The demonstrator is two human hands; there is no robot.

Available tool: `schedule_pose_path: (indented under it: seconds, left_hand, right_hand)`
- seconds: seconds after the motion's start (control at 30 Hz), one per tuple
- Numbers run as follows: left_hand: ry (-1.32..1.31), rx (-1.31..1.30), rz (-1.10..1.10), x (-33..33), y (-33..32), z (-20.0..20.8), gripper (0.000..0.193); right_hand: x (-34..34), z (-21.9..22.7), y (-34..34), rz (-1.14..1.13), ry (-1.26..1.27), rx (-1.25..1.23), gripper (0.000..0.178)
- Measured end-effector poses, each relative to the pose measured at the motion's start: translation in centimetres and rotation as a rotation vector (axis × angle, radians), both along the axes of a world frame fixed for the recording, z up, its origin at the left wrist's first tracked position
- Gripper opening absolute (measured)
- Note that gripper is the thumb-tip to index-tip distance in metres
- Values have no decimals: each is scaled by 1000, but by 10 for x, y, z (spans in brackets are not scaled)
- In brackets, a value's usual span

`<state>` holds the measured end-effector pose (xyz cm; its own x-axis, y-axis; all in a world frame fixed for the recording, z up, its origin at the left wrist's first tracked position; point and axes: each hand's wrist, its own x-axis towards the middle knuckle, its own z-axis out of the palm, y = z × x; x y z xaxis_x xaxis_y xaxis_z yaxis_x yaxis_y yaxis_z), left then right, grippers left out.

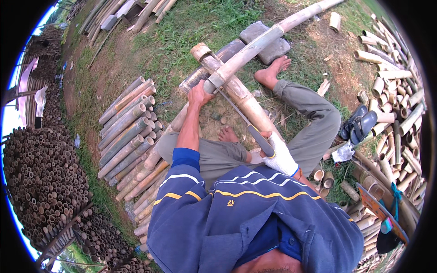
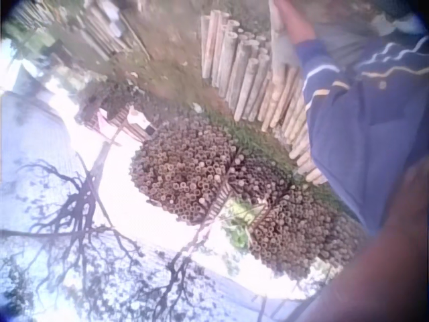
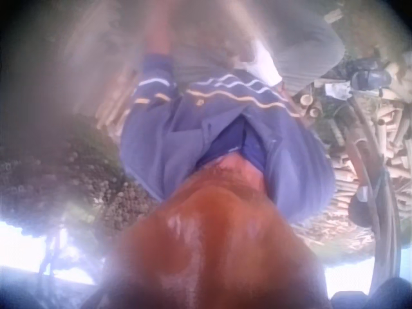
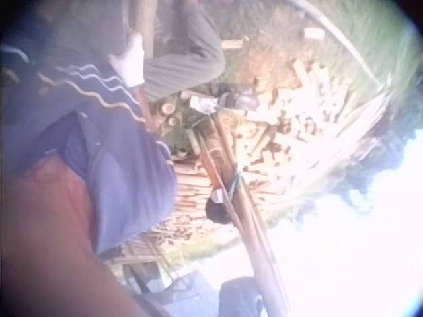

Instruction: The person sits on the ground and repeatedly cuts bamboo poles into short segments using a hand saw. The person positions each pole on a makeshift support, saws through it, and then places the cut pieces aside.

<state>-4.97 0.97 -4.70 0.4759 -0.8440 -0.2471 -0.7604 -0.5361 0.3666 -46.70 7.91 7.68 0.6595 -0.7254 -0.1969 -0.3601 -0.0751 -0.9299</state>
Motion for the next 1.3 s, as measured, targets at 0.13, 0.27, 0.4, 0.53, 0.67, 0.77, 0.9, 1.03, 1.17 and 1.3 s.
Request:
schedule_pose_path:
  seconds: [0.13, 0.27, 0.4, 0.53, 0.67, 0.77, 0.9, 1.03, 1.17, 1.3]
  left_hand:
    - [6, 0, 1, -7, 2, 1, 76]
    - [23, 42, -2, -8, 7, 2, 77]
    - [31, 3, -37, -25, 4, 14, 80]
    - [48, -39, -32, -5, 17, 27, 84]
    - [29, -126, -74, 2, 22, 55, 88]
    - [16, -198, -83, 3, 28, 96, 89]
    - [3, -316, -45, 23, 48, 157, 84]
    - [-97, -481, 90, 49, 93, 228, 79]
    - [-284, -752, 234, 77, 166, 294, 74]
    - [-420, -1006, 359, 87, 242, 362, 69]
  right_hand:
    - [-56, -13, 23, -21, 91, 78, 59]
    - [28, -48, -23, 14, 92, 18, 54]
    - [140, -133, -83, -3, -71, -304, 57]
    - [150, -144, -71, -28, -93, -111, 58]
    - [92, -169, -64, 78, 51, -258, 60]
    - [64, -193, -42, 223, 155, -437, 62]
    - [51, -223, -21, 365, 283, -459, 52]
    - [53, -244, -18, 469, 309, -545, 52]
    - [53, -254, -16, 507, 307, -520, 64]
    - [45, -266, -32, 519, 238, -584, 67]
